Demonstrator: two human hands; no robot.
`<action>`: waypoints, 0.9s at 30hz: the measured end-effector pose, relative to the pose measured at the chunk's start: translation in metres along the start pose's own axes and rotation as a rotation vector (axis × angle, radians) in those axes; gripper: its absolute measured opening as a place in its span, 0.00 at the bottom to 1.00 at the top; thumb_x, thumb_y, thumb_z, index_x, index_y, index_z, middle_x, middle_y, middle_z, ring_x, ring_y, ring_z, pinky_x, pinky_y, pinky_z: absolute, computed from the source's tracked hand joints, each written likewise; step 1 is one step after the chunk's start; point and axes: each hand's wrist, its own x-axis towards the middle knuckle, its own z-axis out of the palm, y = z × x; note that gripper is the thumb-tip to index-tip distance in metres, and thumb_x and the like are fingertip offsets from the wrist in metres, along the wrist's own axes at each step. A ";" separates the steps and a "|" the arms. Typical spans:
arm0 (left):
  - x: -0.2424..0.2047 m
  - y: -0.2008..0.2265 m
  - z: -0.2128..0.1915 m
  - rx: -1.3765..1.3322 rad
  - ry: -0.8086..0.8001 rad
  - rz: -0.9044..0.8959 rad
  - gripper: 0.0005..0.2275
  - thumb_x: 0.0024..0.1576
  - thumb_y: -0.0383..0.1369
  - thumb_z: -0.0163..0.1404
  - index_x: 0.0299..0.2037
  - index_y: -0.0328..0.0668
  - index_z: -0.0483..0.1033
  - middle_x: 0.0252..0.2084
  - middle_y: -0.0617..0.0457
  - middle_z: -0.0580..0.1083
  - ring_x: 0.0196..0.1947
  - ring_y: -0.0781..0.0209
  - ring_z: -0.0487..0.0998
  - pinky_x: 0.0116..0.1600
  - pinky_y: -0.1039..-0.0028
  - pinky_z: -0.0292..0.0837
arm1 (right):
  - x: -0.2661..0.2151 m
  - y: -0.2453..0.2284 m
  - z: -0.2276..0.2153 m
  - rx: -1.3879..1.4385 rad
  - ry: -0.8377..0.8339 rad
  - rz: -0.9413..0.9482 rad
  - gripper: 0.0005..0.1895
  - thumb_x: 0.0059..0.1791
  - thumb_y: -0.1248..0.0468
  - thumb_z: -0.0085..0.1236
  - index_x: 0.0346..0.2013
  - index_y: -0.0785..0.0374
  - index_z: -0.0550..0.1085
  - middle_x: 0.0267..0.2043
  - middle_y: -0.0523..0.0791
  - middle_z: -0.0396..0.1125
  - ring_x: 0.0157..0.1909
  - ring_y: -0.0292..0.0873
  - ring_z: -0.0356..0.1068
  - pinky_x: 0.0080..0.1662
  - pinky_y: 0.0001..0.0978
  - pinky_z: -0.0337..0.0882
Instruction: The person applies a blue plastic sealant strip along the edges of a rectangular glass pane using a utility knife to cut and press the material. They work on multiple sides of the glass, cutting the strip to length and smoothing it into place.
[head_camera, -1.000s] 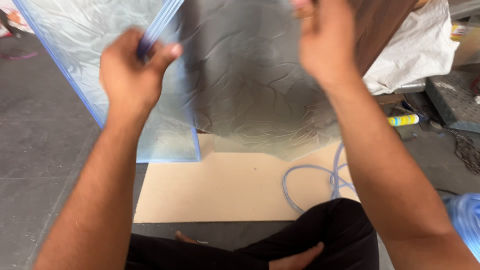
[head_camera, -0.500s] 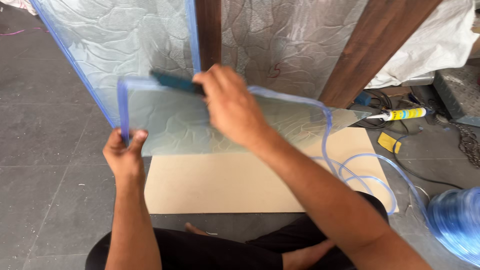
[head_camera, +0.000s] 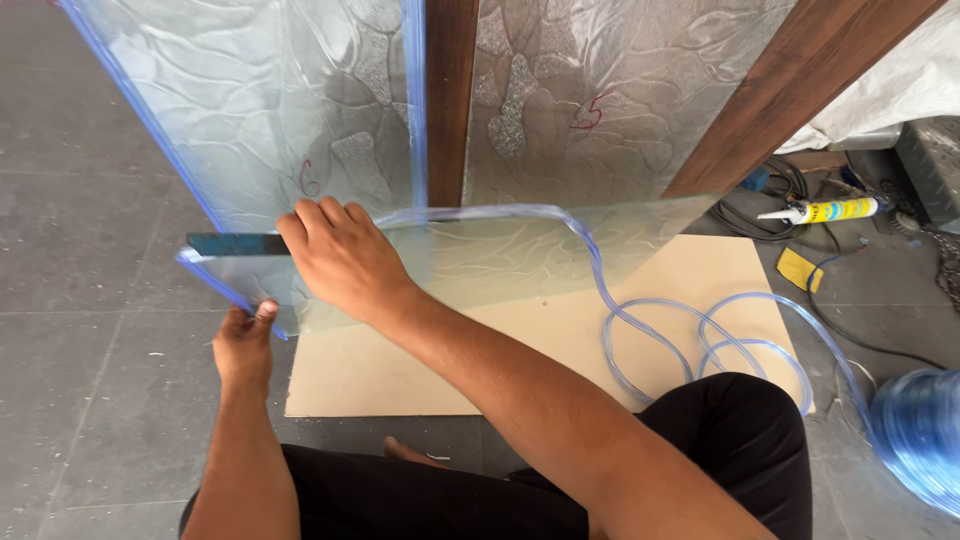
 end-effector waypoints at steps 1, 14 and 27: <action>0.001 0.000 0.002 -0.017 0.001 0.006 0.24 0.57 0.47 0.60 0.56 0.38 0.77 0.42 0.55 0.78 0.43 0.64 0.73 0.50 0.70 0.69 | 0.002 0.003 0.003 -0.006 -0.008 0.010 0.05 0.48 0.69 0.54 0.38 0.63 0.71 0.41 0.46 0.65 0.46 0.46 0.68 0.48 0.42 0.68; -0.048 0.185 -0.016 0.843 0.329 0.860 0.30 0.46 0.23 0.54 0.65 0.38 0.69 0.65 0.41 0.71 0.71 0.42 0.66 0.77 0.48 0.49 | 0.007 0.018 0.013 0.253 -0.061 0.080 0.07 0.50 0.65 0.54 0.41 0.63 0.73 0.40 0.48 0.68 0.45 0.51 0.70 0.46 0.46 0.72; -0.042 0.222 -0.040 1.378 -0.062 0.688 0.46 0.43 0.33 0.63 0.74 0.65 0.51 0.69 0.57 0.64 0.68 0.56 0.62 0.74 0.56 0.44 | 0.046 0.076 -0.032 0.466 -0.544 0.056 0.16 0.51 0.52 0.54 0.43 0.61 0.78 0.41 0.54 0.72 0.45 0.59 0.72 0.44 0.52 0.69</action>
